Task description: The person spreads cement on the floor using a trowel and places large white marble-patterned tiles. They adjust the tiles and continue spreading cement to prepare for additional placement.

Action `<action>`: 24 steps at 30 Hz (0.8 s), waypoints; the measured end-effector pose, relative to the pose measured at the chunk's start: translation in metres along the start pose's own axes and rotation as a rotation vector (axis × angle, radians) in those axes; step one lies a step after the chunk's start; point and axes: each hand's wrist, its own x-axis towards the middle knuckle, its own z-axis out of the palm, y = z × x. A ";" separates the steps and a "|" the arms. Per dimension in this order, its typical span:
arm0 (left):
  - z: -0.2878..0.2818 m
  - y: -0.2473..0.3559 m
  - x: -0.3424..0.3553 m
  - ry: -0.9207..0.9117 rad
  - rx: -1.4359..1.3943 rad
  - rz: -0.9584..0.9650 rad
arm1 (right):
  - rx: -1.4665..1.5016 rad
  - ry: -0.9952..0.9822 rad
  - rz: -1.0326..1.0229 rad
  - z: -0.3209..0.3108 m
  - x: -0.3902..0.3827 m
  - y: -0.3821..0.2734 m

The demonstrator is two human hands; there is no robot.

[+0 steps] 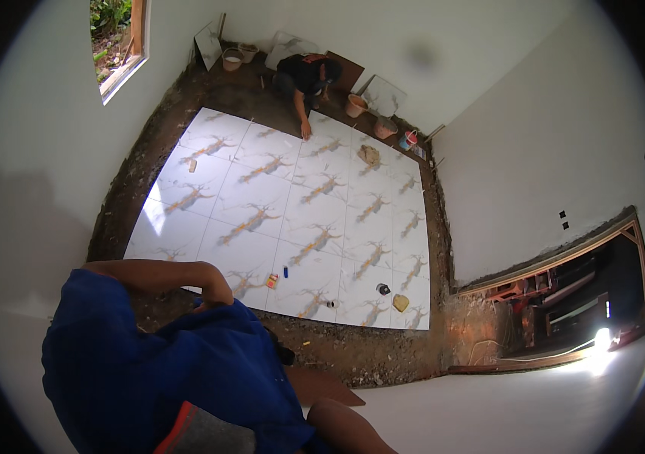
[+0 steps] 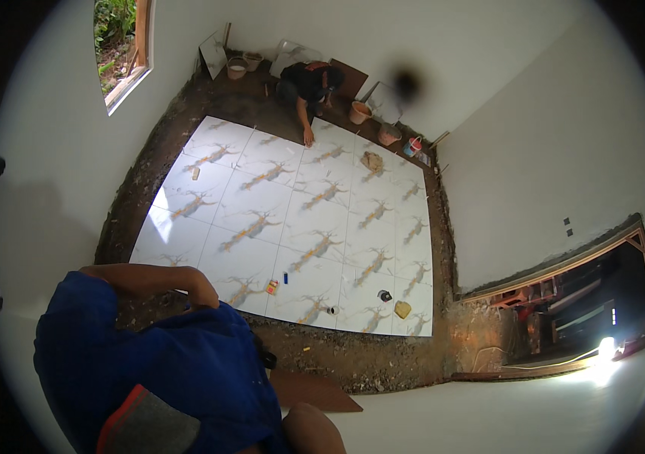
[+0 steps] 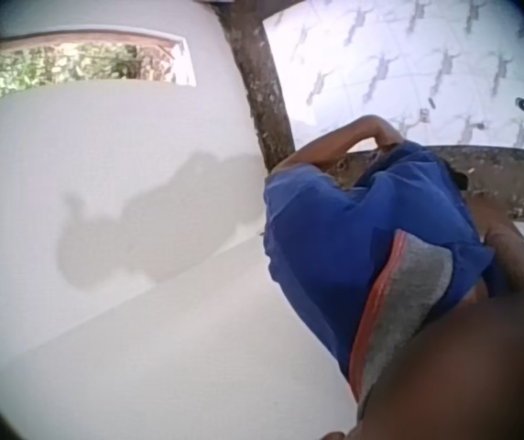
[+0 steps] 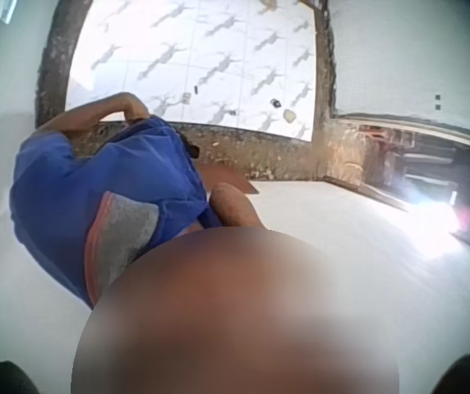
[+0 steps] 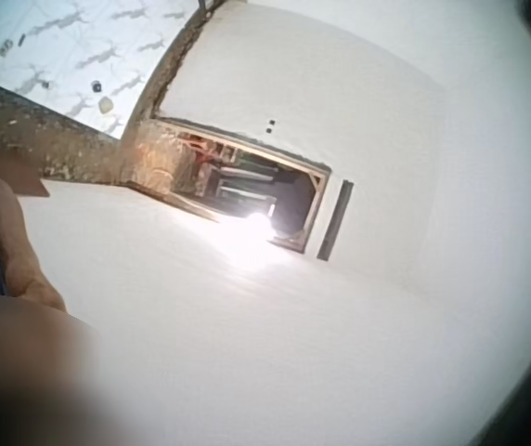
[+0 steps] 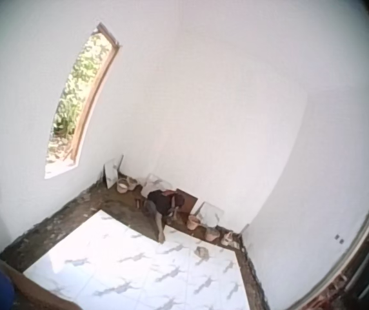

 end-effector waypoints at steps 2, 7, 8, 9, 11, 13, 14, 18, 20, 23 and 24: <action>-0.003 0.001 0.002 -0.002 -0.052 0.015 | -0.002 -0.011 -0.002 -0.001 0.002 0.000; -0.002 -0.008 0.007 0.002 -0.070 -0.008 | 0.012 -0.035 0.115 -0.010 -0.011 0.015; -0.005 -0.010 0.006 -0.020 -0.134 0.065 | 0.014 -0.038 0.153 -0.012 -0.016 0.020; -0.005 -0.009 0.007 -0.049 -0.097 0.031 | 0.019 -0.040 0.188 -0.014 -0.019 0.025; -0.005 -0.008 0.006 -0.037 -0.010 0.044 | 0.023 -0.046 0.259 -0.017 -0.026 0.034; -0.004 -0.005 0.004 -0.038 -0.056 0.102 | 0.028 -0.055 0.320 -0.019 -0.033 0.042; -0.007 -0.005 0.002 -0.042 -0.057 0.094 | 0.030 -0.055 0.350 -0.020 -0.037 0.046; -0.010 -0.006 0.003 -0.079 0.075 -0.019 | 0.033 -0.065 0.435 -0.023 -0.047 0.055; -0.009 -0.009 0.004 -0.046 0.096 0.040 | 0.037 -0.067 0.456 -0.023 -0.051 0.057; -0.003 -0.011 0.008 -0.015 0.105 0.193 | 0.027 -0.073 0.485 -0.023 -0.053 0.058; -0.003 -0.012 0.008 -0.014 0.103 0.173 | 0.030 -0.078 0.493 -0.023 -0.054 0.059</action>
